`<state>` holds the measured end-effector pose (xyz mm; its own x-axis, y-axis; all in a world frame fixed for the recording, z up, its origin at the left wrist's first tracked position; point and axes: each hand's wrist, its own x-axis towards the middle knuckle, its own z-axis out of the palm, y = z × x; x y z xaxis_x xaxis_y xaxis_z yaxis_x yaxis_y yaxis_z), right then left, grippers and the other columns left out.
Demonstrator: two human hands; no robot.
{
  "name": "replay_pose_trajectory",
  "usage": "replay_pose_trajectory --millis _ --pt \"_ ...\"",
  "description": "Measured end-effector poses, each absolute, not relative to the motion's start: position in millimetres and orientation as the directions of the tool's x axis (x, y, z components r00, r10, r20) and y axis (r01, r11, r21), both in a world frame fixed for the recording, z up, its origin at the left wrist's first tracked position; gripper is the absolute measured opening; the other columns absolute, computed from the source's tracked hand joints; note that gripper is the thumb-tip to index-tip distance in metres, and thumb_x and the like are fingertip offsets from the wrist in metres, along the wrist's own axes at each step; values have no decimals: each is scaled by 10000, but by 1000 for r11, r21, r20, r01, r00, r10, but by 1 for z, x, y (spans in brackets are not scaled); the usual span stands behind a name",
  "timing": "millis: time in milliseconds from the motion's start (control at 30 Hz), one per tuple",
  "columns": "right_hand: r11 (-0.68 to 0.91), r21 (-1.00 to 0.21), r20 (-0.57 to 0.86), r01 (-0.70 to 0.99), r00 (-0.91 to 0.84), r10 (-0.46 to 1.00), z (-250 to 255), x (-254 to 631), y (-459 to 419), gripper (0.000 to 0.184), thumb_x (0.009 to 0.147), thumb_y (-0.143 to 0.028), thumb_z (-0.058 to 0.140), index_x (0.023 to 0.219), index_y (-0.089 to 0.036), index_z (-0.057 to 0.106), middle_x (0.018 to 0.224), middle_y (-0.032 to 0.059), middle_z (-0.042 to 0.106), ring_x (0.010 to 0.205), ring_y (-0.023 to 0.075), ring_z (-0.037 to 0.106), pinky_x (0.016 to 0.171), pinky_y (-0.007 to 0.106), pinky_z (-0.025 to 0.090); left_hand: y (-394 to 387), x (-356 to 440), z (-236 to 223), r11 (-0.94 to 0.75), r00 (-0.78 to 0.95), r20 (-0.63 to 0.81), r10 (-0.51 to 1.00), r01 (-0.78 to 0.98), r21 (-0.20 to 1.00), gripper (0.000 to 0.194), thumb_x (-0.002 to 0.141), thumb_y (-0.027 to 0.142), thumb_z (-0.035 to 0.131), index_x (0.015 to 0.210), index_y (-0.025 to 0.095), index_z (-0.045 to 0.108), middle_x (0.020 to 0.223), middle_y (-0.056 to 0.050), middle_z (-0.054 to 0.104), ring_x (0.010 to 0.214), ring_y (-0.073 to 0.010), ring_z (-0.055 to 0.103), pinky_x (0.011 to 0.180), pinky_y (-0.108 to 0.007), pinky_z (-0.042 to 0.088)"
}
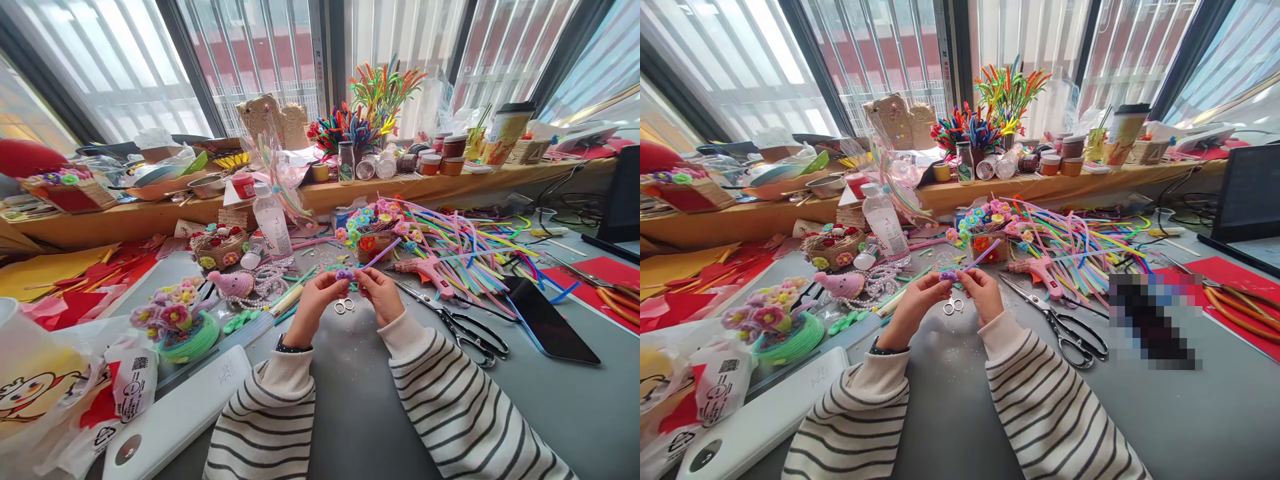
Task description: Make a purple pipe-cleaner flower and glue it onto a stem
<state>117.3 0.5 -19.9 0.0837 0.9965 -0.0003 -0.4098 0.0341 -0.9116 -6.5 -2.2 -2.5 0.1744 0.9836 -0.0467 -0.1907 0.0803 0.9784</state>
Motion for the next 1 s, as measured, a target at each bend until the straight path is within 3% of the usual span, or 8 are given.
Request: replay_pose_trajectory --millis 233,467,700,800,1000 --pt "52 -926 25 -374 76 997 -21 119 1 227 523 -369 682 595 -174 589 521 -57 468 456 52 336 461 218 244 -3 -6 2 81 123 -66 990 -123 989 230 543 325 675 676 144 625 608 -8 605 593 -110 556 610 -240 447" --pt "162 -956 118 -243 187 975 -20 123 2 227 526 -372 683 580 -173 586 507 -46 469 475 71 336 470 234 252 -3 -6 3 76 138 -70 988 -35 996 228 528 339 681 623 135 643 571 -14 611 566 -115 554 601 -243 449" --pt "129 -951 135 -280 -2 991 -15 126 1 209 537 -332 688 663 -186 608 600 -28 553 545 84 438 499 223 331 -3 -9 0 95 70 -85 994 -171 981 220 540 343 675 633 146 645 583 -5 606 565 -98 548 615 -237 443" --pt "113 -954 119 -278 -7 993 -14 125 0 236 507 -299 708 696 -191 617 688 -11 595 608 103 489 525 231 366 -2 -10 0 78 31 -73 997 -190 979 229 543 356 669 627 145 641 584 -4 598 560 -94 540 616 -238 439" --pt "113 -939 115 -324 13 993 -17 124 0 176 543 -311 687 657 -190 631 606 -18 590 566 95 490 547 244 379 -2 -8 0 104 16 -103 995 -205 973 236 527 352 680 607 136 628 570 6 584 528 -80 530 593 -226 435"
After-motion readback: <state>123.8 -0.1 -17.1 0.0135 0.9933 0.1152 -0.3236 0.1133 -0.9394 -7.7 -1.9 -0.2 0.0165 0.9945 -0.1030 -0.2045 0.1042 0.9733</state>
